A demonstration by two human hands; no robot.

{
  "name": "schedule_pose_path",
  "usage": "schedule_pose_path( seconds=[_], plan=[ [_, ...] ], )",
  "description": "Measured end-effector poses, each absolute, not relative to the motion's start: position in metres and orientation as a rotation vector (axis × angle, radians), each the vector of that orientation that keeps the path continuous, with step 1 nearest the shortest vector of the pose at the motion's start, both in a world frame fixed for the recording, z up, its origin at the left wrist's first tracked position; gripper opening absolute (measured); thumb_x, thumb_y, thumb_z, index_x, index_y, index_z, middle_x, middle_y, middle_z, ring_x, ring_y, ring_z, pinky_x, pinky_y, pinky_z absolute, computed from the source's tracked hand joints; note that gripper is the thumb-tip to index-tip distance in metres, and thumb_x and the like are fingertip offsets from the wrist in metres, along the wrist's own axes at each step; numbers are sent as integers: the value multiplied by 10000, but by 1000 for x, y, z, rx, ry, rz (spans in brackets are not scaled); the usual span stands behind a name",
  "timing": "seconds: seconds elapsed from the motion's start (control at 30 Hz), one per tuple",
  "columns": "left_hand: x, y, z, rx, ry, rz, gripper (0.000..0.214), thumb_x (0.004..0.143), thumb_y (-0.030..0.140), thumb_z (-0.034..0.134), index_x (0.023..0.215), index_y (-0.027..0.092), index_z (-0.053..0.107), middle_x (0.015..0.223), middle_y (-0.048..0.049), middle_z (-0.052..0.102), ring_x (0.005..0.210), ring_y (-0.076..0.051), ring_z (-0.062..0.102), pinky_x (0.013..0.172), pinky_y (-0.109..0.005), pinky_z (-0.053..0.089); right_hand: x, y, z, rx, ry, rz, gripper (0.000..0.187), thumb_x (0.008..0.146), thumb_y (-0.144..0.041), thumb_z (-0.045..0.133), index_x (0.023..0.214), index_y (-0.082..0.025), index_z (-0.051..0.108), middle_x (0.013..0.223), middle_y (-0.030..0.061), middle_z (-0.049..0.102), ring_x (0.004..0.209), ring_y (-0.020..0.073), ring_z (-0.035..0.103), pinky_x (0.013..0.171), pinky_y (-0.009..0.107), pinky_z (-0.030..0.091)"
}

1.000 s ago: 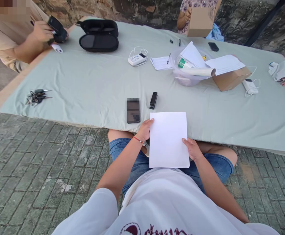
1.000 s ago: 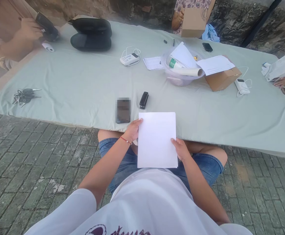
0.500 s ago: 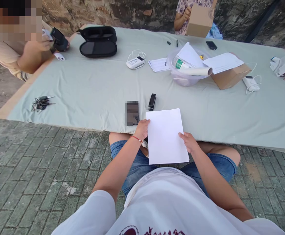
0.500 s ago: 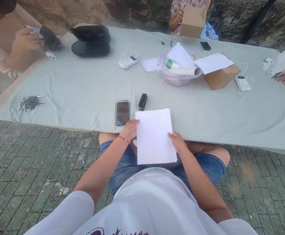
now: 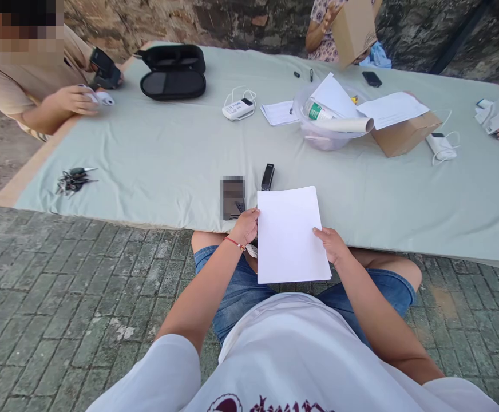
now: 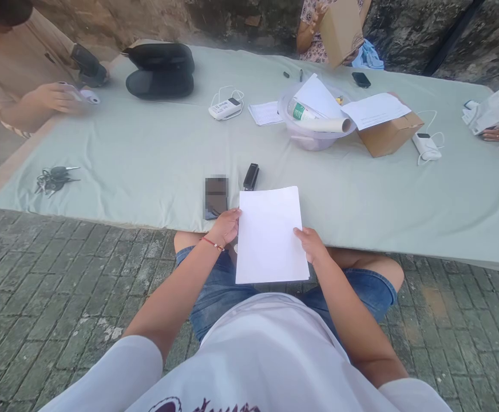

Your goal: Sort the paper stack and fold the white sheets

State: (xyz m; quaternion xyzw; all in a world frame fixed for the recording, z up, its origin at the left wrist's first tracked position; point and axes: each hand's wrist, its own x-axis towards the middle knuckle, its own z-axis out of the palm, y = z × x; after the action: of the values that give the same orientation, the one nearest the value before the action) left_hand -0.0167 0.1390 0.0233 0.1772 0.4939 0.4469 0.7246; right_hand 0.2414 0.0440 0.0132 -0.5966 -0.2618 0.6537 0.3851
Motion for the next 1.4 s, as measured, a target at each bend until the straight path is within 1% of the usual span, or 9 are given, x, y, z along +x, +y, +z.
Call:
schedule_pose_path(
  seconds=[0.2, 0.3, 0.4, 0.5, 0.7, 0.93, 1.1, 1.23, 1.4],
  plan=[
    [-16, 134, 17, 420, 1061, 1054, 131, 868, 83, 548, 793, 147, 633, 780, -36, 677, 841, -122, 667, 862, -231, 511, 230, 42, 18, -1478, -668, 1614, 350, 783, -457, 690, 1017, -197, 690, 1038, 70, 743, 1021, 269, 683, 861, 383, 561],
    [-17, 133, 15, 437, 1043, 1064, 138, 878, 93, 536, 803, 145, 639, 786, -34, 681, 849, -116, 662, 885, -236, 503, 226, 41, 22, -1456, -639, 1608, 329, 788, -444, 688, 1004, -196, 688, 1002, 72, 750, 978, 264, 697, 857, 386, 566],
    [-18, 132, 16, 456, 1000, 1065, 32, 844, 150, 613, 823, 146, 637, 786, -39, 686, 861, -141, 664, 895, -277, 507, 225, 41, 25, -1454, -629, 1619, 339, 786, -445, 693, 1011, -191, 684, 991, 79, 751, 938, 265, 708, 850, 387, 570],
    [-19, 131, 17, 480, 953, 1039, 91, 778, 179, 693, 822, 152, 619, 767, -30, 681, 868, -157, 666, 881, -294, 512, 226, 40, 26, -1475, -624, 1619, 352, 783, -453, 698, 1009, -185, 680, 996, 87, 750, 922, 269, 712, 828, 384, 577],
    [-20, 134, 15, 409, 983, 1036, 79, 801, 85, 626, 773, 153, 598, 704, -4, 638, 782, -112, 662, 796, -223, 518, 230, 36, 20, -1474, -655, 1644, 374, 788, -477, 701, 1008, -175, 687, 983, 92, 751, 866, 252, 720, 815, 374, 578],
    [-21, 134, 18, 378, 1019, 1037, 154, 853, 28, 545, 787, 149, 613, 757, -12, 643, 769, -80, 655, 779, -170, 518, 233, 30, 15, -1439, -691, 1682, 408, 777, -448, 727, 1093, -194, 681, 1081, 81, 731, 952, 246, 703, 898, 386, 548],
    [-22, 134, 21, 356, 1028, 1024, 124, 828, 21, 586, 801, 140, 609, 783, -18, 656, 762, -79, 666, 773, -151, 518, 232, 27, 16, -1431, -702, 1684, 392, 763, -427, 745, 1070, -190, 691, 1082, 73, 732, 957, 241, 698, 933, 393, 526],
    [-23, 135, 24, 368, 1020, 986, 122, 825, 18, 579, 809, 136, 608, 755, -20, 664, 772, -96, 674, 788, -181, 533, 233, 26, 14, -1435, -696, 1682, 394, 757, -430, 749, 1067, -194, 693, 1074, 70, 735, 964, 241, 695, 945, 393, 519],
    [-25, 137, 24, 354, 1036, 987, 128, 806, 5, 591, 790, 130, 607, 723, -19, 654, 774, -113, 672, 836, -233, 541, 234, 26, 11, -1463, -640, 1656, 415, 786, -525, 689, 1029, -188, 697, 1044, 88, 740, 951, 246, 701, 923, 402, 534]
  ],
)
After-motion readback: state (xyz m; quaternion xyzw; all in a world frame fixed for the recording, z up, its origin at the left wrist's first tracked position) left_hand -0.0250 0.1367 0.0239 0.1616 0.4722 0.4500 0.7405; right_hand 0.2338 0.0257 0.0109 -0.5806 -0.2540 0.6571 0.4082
